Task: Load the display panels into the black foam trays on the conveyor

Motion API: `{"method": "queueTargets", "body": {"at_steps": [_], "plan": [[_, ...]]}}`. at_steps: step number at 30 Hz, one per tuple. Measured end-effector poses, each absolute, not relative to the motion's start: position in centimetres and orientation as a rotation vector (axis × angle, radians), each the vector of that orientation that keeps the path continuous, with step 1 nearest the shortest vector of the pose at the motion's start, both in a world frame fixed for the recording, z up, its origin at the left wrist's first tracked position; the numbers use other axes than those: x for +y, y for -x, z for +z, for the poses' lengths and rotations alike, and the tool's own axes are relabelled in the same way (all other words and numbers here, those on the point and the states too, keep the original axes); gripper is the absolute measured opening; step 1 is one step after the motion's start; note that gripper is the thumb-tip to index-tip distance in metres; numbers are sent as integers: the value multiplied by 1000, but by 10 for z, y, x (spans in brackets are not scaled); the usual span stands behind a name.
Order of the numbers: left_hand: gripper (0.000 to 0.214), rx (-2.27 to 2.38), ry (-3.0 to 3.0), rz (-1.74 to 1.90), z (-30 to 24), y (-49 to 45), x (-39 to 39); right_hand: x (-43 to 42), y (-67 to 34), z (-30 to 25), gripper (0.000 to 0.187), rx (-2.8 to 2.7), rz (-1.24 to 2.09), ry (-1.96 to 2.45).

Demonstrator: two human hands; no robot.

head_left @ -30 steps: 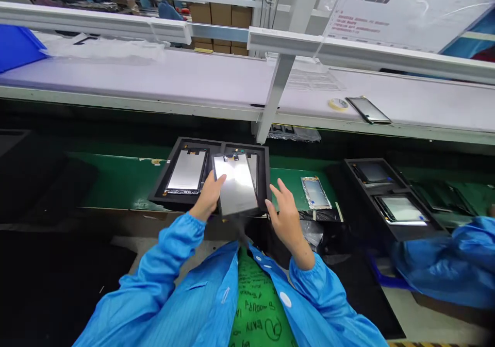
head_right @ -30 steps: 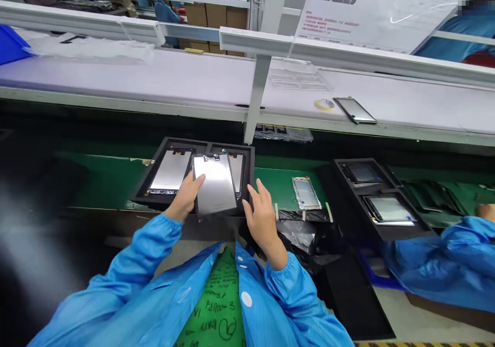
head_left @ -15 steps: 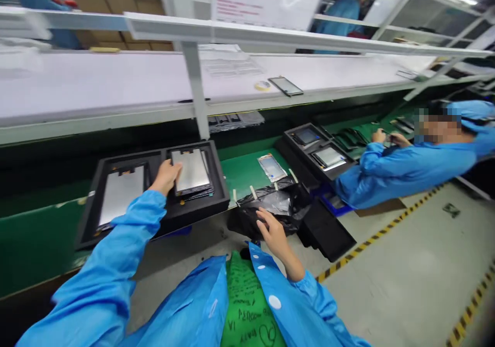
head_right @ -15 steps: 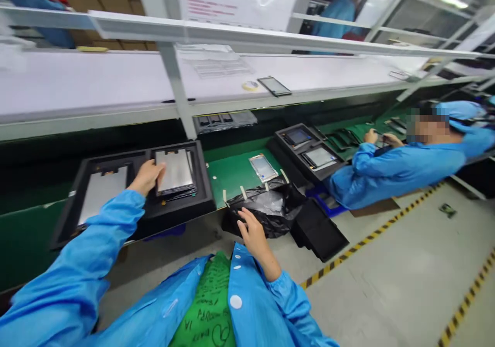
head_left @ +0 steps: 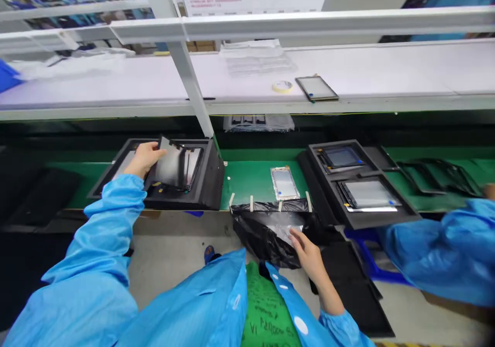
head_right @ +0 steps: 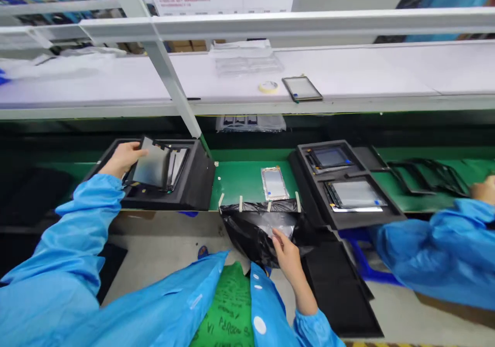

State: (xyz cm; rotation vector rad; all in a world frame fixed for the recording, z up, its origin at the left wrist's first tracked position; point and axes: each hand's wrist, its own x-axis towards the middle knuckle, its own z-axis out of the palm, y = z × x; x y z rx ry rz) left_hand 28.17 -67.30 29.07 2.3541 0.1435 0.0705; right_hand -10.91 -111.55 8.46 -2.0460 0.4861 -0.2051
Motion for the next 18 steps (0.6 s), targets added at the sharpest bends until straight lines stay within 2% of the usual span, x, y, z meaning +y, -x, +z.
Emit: {"method": "queueTargets", "body": {"at_steps": [4, 7, 13, 18], "plan": [[33, -39, -2949, 312, 326, -254, -713, -1162, 110, 75, 52, 433, -83, 1977], [42, 13, -3174, 257, 313, -247, -763, -1169, 109, 65, 51, 399, -43, 1935], [46, -92, -3184, 28, 255, -263, -815, -1141, 131, 49, 46, 396, -65, 1983], [50, -114, -3140, -143, 252, -271, -799, -1116, 168, 56, 46, 494, -56, 2013]]}}
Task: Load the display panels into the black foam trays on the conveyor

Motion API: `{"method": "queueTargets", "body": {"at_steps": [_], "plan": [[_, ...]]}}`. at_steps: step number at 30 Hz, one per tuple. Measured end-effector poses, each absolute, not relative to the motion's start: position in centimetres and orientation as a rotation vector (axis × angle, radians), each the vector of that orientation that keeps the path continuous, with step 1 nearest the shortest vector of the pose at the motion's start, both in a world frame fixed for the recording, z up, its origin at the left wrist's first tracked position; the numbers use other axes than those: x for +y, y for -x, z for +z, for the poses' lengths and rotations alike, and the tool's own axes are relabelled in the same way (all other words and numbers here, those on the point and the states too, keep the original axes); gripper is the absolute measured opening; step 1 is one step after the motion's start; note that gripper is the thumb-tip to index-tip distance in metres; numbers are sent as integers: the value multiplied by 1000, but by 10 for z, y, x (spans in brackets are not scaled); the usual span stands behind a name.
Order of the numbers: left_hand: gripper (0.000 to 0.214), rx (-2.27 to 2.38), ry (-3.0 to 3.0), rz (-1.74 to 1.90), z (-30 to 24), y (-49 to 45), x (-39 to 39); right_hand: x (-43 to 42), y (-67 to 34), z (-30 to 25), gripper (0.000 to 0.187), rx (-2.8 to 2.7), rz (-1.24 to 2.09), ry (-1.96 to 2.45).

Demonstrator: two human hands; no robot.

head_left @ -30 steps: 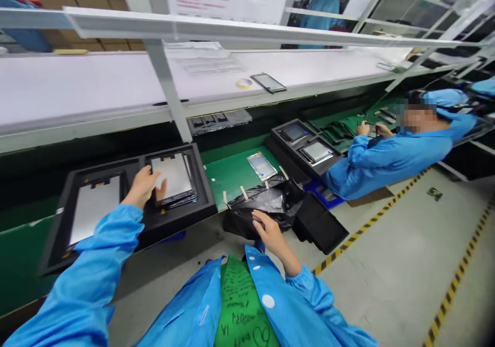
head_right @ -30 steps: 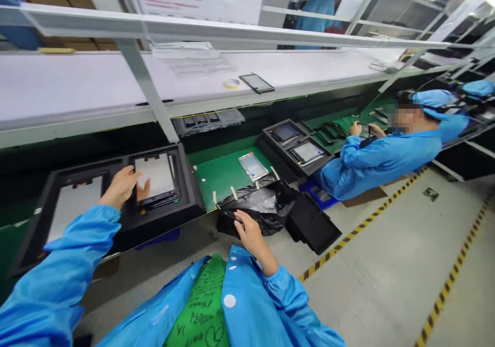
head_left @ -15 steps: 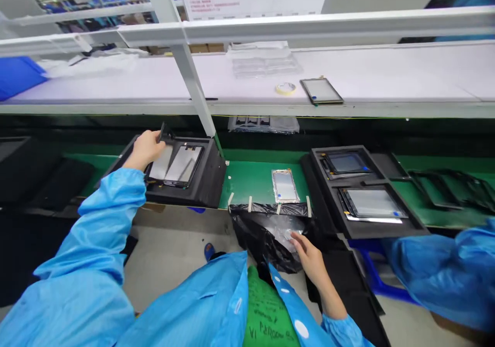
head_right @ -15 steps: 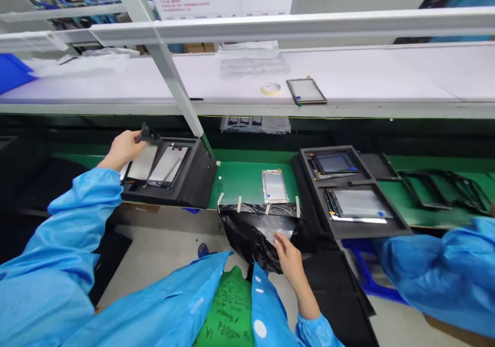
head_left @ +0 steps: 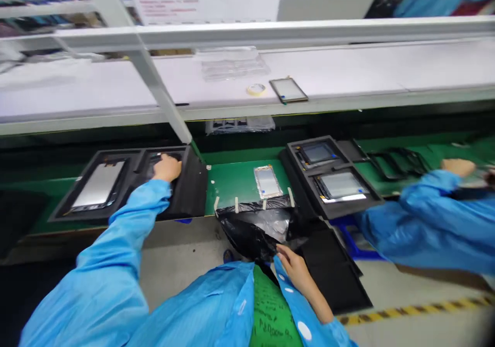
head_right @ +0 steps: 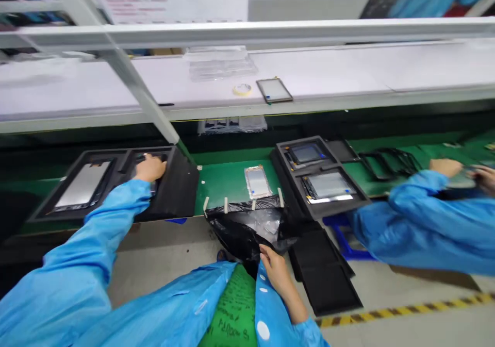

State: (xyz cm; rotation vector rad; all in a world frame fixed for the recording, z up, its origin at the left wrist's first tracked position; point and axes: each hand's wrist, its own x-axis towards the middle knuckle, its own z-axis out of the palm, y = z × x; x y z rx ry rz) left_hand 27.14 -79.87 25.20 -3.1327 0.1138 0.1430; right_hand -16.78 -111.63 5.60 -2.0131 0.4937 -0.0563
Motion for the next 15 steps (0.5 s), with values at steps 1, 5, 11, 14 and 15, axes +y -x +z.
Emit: {"method": "queueTargets", "body": {"at_steps": [1, 5, 11, 14, 15], "plan": [[53, 106, 3140, 186, 255, -270, -794, -1122, 176, 61, 46, 527, -77, 2039], [47, 170, 3397, -296, 266, -239, -789, -1202, 212, 90, 47, 847, -345, 2133], [36, 975, 3858, -564, 213, -149, -888, -1389, 244, 97, 55, 1405, -914, 1534], [44, 719, 4218, 430, 159, -150, -998, -1428, 222, 57, 55, 1513, -772, 1148], [45, 531, 4279, 745, 144, -160, -1039, -1430, 211, 40, 59, 1502, -698, 1109]]}}
